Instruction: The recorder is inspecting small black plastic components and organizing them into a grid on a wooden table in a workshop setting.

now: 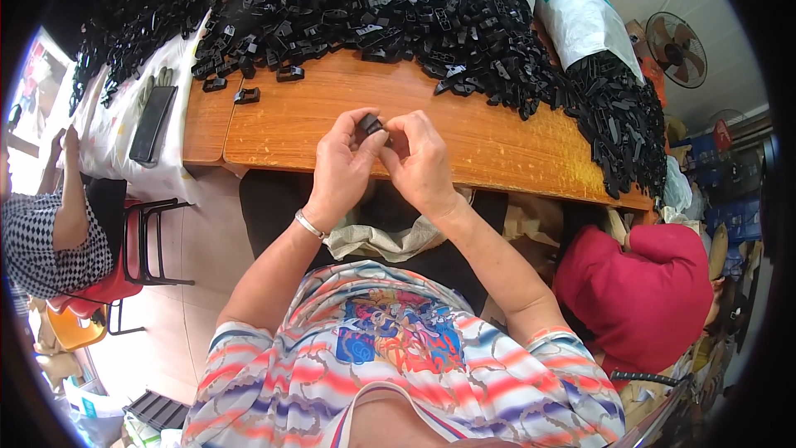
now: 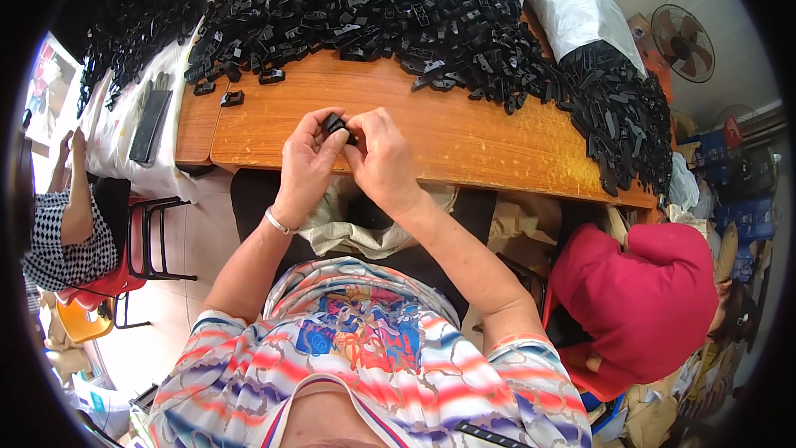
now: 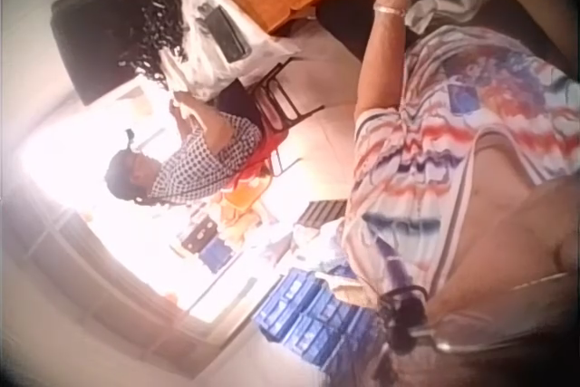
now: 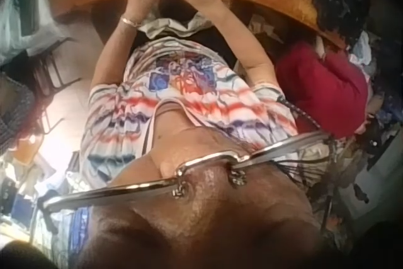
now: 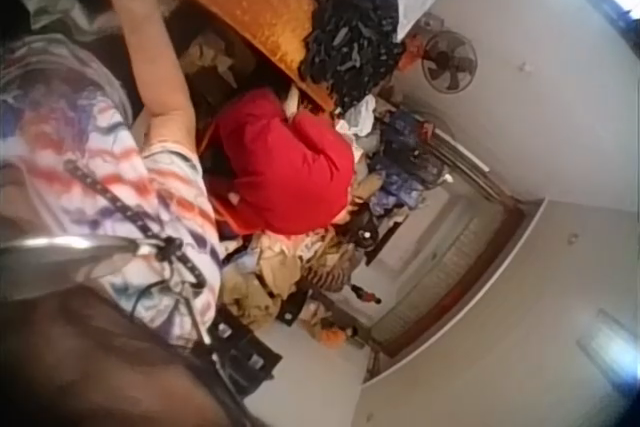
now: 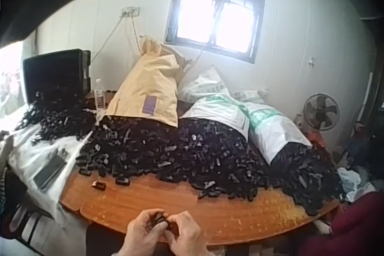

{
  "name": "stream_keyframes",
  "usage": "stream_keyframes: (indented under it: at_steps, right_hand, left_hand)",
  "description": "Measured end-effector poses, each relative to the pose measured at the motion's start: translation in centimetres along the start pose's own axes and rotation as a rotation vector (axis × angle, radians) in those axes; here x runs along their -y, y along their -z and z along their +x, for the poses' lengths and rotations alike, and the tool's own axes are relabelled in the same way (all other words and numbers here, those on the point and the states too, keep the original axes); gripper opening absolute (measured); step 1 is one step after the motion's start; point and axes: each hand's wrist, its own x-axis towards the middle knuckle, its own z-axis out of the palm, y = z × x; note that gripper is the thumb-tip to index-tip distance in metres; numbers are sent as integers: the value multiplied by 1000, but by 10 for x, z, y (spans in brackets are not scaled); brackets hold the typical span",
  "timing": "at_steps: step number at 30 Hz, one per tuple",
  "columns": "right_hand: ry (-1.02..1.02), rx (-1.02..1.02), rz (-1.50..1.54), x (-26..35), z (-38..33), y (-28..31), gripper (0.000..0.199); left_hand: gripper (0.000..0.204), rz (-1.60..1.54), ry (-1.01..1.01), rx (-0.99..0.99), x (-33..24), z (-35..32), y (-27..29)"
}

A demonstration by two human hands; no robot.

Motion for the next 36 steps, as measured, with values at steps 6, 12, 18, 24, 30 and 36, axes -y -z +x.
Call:
stream_keyframes:
  at_steps: [6,12,18,24,30,36]
  right_hand:
    - [-276,182,89,-3,-14,23,31]
    - [-405,296,-96,-54,19,72,17]
    - [-126,138,-633,-115,56,57,19]
    - [-268,159,-730,-121,70,45,20]
    - [-99,227,-691,-107,48,46,15]
    - [87,337,-660,-78,27,47,19]
  left_hand:
    - [17,154,110,130,-1,-25,3]
    - [26,667,-231,241,14,-54,4]
    - [20,756,-373,203,6,-47,13]
    - [21,1064,-547,-200,-4,10,100]
    - [37,1389,-248,-238,-4,54,167]
    - [26,1425,-241,-111,-6,75,178]
